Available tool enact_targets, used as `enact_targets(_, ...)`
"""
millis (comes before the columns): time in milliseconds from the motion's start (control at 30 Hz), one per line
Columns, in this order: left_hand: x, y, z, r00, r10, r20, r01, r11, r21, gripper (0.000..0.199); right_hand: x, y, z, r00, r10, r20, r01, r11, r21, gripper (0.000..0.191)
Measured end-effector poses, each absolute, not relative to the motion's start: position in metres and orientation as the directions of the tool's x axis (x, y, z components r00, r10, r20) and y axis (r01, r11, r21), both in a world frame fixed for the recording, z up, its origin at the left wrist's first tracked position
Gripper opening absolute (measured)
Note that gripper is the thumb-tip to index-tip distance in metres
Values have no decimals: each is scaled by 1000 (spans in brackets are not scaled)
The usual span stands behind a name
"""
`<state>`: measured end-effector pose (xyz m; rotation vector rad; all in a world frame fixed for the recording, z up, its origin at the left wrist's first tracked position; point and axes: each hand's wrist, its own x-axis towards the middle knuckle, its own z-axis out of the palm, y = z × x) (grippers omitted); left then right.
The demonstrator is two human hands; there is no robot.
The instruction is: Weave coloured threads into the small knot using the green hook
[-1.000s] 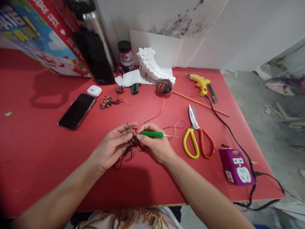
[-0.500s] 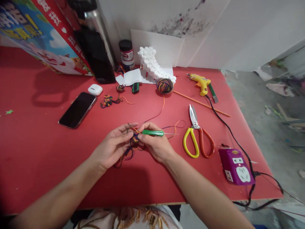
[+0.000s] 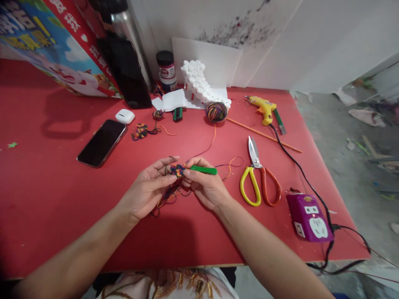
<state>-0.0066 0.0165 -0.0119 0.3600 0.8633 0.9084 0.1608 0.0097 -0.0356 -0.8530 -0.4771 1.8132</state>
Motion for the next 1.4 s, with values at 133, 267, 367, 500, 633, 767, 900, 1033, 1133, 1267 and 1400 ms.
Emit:
enact_targets(133,-7,17,-11,309,819,-484,-576,566,590,51,160,8,-35,-205,922,-329,-635,-381,-672,29)
enact_targets(267,-6,18,-12,291,827,-482,-581,553,598,50,161,5,-34,-193,914,-356,-583,-398,-708,32)
enact_targets(367,-5,18,-13,268,834,-482,-574,540,615,49,161,3,-33,-196,908,-370,-550,-414,-725,35)
enact_targets(500,-4,17,-13,233,845,-482,-587,517,623,46,159,2,-34,-170,924,-343,-516,-380,-768,37)
enact_targets(633,-5,17,-14,256,835,-486,-591,533,606,44,159,2,-36,-151,935,-320,-502,-351,-790,36)
enact_targets(767,-10,18,-18,357,778,-517,-551,622,556,40,161,4,-36,-237,926,-292,-530,-376,-760,35)
enact_targets(900,-15,20,-22,406,760,-507,-543,647,535,41,163,7,-34,-280,925,-258,-549,-374,-747,35)
enact_targets(1033,-14,20,-21,397,747,-533,-538,660,524,41,163,8,-34,-277,929,-244,-530,-360,-768,34)
enact_targets(1133,-12,21,-18,342,766,-544,-546,633,549,38,163,7,-34,-253,938,-236,-510,-336,-792,31)
enact_targets(1267,-14,23,-16,326,783,-530,-547,613,571,39,164,6,-35,-206,950,-236,-478,-308,-823,33)
enact_targets(1400,-16,23,-16,349,778,-523,-525,624,579,40,166,6,-36,-190,956,-224,-462,-288,-838,33)
